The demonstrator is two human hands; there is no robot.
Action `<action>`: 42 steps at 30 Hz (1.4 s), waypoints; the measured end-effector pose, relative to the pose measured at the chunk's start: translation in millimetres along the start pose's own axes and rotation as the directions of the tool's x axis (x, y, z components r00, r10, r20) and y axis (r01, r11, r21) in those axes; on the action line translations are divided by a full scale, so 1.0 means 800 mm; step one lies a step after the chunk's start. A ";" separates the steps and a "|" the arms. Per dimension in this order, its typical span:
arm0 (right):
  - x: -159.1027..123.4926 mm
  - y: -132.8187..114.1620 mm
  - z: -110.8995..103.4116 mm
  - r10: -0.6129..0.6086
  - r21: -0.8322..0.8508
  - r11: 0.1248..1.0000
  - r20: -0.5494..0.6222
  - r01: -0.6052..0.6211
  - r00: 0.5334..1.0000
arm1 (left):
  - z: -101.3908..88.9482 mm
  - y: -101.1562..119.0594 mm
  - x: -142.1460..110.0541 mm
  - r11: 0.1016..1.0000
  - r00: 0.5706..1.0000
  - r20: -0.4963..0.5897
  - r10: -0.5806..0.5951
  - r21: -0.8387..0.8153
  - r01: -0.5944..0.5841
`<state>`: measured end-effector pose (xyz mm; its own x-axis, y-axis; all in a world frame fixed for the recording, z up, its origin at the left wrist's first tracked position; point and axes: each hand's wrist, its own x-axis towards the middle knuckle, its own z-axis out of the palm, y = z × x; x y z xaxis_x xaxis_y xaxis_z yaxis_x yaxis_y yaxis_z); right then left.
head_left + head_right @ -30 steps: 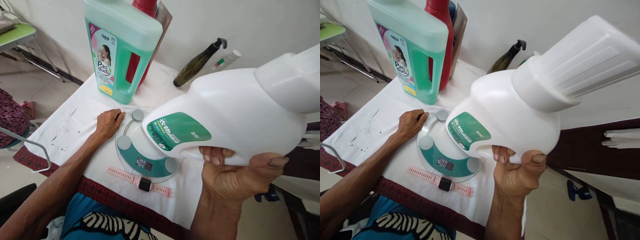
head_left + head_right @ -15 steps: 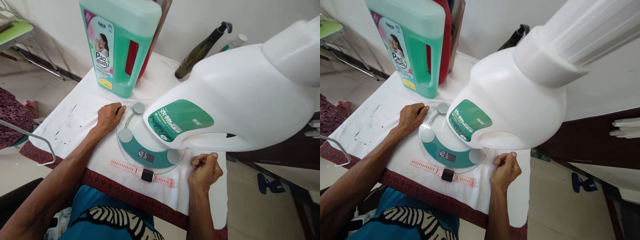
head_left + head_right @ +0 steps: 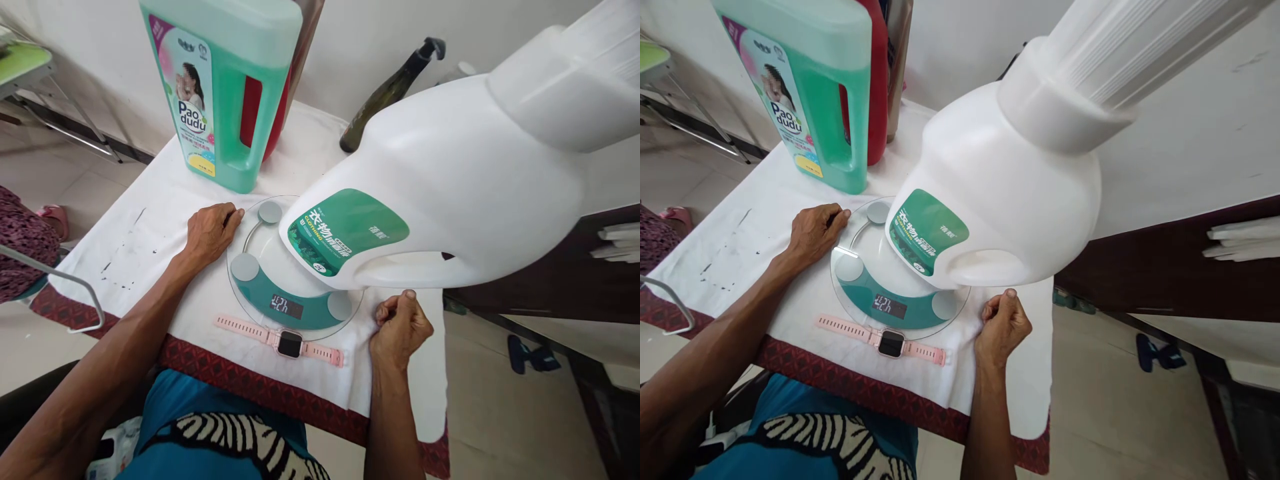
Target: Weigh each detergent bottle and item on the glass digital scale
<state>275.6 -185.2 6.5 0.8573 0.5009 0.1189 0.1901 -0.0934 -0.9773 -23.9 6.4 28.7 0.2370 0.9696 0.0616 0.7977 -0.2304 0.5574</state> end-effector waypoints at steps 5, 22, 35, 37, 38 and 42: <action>-0.001 0.002 0.002 -0.011 -0.017 1.000 0.003 0.011 1.000 | -0.001 0.001 0.000 1.000 1.000 0.011 0.001 -0.008 -0.001; 0.009 -0.147 0.049 -0.287 0.368 0.910 0.227 0.190 0.931 | -0.007 0.006 -0.002 1.000 0.999 0.045 -0.029 0.007 0.029; 0.072 -0.199 0.064 -0.126 0.454 0.890 0.155 0.043 0.980 | -0.013 0.014 -0.001 0.995 0.991 0.090 -0.100 -0.021 0.103; 0.102 -0.205 0.060 -0.156 0.457 0.882 0.057 0.113 0.986 | -0.014 0.015 -0.001 0.993 0.990 0.092 -0.110 -0.018 0.113; 0.119 -0.207 0.060 -0.175 0.457 0.877 0.019 0.147 0.984 | -0.014 0.016 -0.001 0.993 0.989 0.091 -0.113 -0.017 0.115; 0.196 -0.195 0.076 -0.187 0.411 0.877 -0.183 0.247 0.965 | -0.012 0.019 -0.001 0.992 0.989 0.086 -0.120 -0.016 0.122</action>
<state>351.0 -39.9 166.8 0.8796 0.3434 0.3291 0.1821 0.3960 -0.9000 -17.6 3.3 45.2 0.1863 0.9794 -0.0775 0.8119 -0.1091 0.5736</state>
